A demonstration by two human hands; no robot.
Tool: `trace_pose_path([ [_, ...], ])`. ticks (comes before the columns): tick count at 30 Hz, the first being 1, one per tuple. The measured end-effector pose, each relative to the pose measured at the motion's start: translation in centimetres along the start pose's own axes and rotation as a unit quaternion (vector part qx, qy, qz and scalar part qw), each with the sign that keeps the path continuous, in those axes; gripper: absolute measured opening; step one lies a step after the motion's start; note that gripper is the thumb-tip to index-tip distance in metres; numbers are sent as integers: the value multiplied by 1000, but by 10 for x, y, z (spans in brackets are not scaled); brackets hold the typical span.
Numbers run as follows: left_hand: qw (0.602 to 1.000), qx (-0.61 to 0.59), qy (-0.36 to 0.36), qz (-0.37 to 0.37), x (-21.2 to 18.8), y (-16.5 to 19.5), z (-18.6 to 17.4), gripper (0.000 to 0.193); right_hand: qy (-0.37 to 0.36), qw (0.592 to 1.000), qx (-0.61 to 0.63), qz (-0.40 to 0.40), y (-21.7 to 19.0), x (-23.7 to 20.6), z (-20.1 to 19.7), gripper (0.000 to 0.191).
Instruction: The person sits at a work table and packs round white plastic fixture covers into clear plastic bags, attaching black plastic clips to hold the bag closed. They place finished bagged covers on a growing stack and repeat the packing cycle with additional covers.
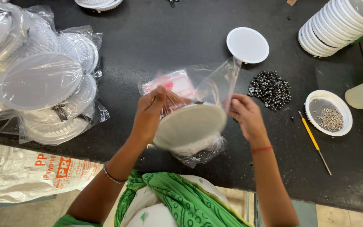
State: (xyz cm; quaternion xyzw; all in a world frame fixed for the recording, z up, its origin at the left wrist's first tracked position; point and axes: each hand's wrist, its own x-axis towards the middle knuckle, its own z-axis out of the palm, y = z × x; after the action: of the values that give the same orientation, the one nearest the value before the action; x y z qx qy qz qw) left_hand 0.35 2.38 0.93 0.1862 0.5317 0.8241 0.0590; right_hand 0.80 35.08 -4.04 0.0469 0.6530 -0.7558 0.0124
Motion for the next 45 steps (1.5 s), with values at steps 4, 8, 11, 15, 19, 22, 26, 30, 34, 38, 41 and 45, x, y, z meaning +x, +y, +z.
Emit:
trace_pose_path([
  [4,970,-139,2,-201,-10,-11,1,75,-203,964,-161,59,-7,6,36,49],
  [8,955,-167,36,-242,-23,-35,-2,80,-266,947,-111,142,-7,-1,48,57],
  [11,954,-155,50,-251,-28,-41,-6,75,-289,939,-111,152,-4,1,47,52],
  [15,988,65,-7,-142,-32,-28,-11,39,-332,931,-72,137,-2,4,45,46],
  [19,974,186,85,-94,-27,-11,-7,13,-336,931,-67,129,-7,2,46,44],
  [22,954,269,121,-50,-23,0,-1,12,-361,921,-62,131,-12,4,50,48],
  [26,946,288,135,-57,-23,5,13,14,-356,919,-113,128,-16,5,60,41],
  [30,952,279,121,-27,-20,5,23,15,-359,912,-176,91,-24,-2,66,37],
  [34,968,232,88,-41,-20,1,29,16,-350,903,-248,14,-29,-9,76,34],
  [38,960,275,53,-19,-28,-4,31,17,-309,888,-337,-43,-34,-17,81,32],
  [41,952,302,41,-8,-30,-6,32,17,-320,883,-340,-48,-39,-19,82,32],
  [45,953,298,31,-37,-22,2,25,16,-347,858,-379,-11,-46,-17,78,35],
])
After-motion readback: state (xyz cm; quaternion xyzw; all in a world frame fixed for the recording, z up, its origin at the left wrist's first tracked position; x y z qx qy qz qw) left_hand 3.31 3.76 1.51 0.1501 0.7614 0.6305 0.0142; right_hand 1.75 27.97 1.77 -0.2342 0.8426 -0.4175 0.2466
